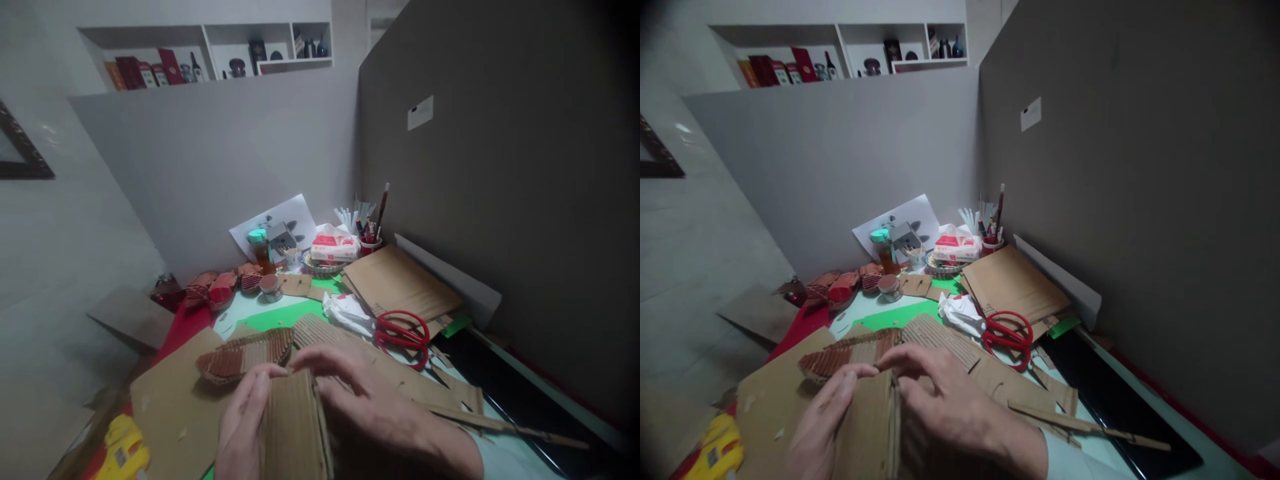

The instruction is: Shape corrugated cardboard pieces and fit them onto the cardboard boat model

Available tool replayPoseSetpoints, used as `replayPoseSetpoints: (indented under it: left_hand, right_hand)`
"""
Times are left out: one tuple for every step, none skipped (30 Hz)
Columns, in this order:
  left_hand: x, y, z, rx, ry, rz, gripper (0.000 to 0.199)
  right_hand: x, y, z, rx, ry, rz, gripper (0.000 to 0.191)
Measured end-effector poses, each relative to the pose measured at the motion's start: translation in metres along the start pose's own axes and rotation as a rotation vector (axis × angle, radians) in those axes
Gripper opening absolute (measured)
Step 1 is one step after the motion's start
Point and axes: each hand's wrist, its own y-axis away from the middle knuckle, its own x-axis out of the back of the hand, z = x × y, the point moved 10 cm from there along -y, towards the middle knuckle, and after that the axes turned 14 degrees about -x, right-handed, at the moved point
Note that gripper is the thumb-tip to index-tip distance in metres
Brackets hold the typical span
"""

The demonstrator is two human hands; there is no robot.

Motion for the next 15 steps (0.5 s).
replayPoseSetpoints:
  left_hand:
    - [-0.004,0.000,-0.002,0.020,0.025,-0.031,0.036]
    - [-0.006,0.000,-0.004,0.033,0.044,-0.053,0.036]
    - [-0.006,0.000,-0.006,0.039,0.050,-0.061,0.036]
    - [-0.005,0.000,-0.007,0.036,0.048,-0.060,0.036]
    - [-0.004,0.000,-0.008,0.034,0.043,-0.059,0.036]
    - [-0.002,-0.001,-0.009,0.028,0.034,-0.063,0.037]
    - [0.000,-0.002,-0.009,0.020,0.016,-0.067,0.036]
    - [0.002,-0.003,-0.010,0.009,-0.007,-0.072,0.035]
    - [0.004,-0.005,-0.010,-0.004,-0.030,-0.078,0.032]
    - [0.005,-0.006,-0.010,-0.015,-0.049,-0.087,0.030]
    - [0.005,-0.007,-0.010,-0.026,-0.063,-0.100,0.029]
    - [0.005,-0.008,-0.009,-0.036,-0.072,-0.115,0.029]
    - [0.004,-0.008,-0.009,-0.044,-0.075,-0.131,0.029]
    - [0.003,-0.009,-0.009,-0.045,-0.077,-0.143,0.031]
    - [0.002,-0.009,-0.010,-0.037,-0.078,-0.154,0.032]
  right_hand:
    - [-0.003,0.001,-0.002,0.014,0.051,-0.002,0.031]
    - [-0.006,0.002,-0.004,0.029,0.104,-0.001,0.034]
    - [-0.008,0.003,-0.006,0.045,0.152,-0.001,0.038]
    - [-0.011,0.005,-0.009,0.066,0.187,-0.015,0.042]
    - [-0.013,0.006,-0.012,0.086,0.200,-0.041,0.047]
    - [-0.015,0.008,-0.015,0.109,0.194,-0.073,0.051]
    - [-0.016,0.010,-0.019,0.129,0.185,-0.104,0.055]
    - [-0.016,0.011,-0.022,0.139,0.184,-0.129,0.058]
    - [-0.014,0.012,-0.025,0.137,0.192,-0.135,0.059]
    - [-0.011,0.011,-0.026,0.124,0.206,-0.128,0.059]
    - [-0.009,0.010,-0.027,0.100,0.224,-0.121,0.058]
    - [-0.008,0.009,-0.027,0.077,0.234,-0.122,0.056]
    - [-0.007,0.008,-0.026,0.052,0.235,-0.129,0.054]
    - [-0.008,0.007,-0.024,0.031,0.223,-0.138,0.052]
    - [-0.008,0.006,-0.022,0.020,0.208,-0.141,0.051]
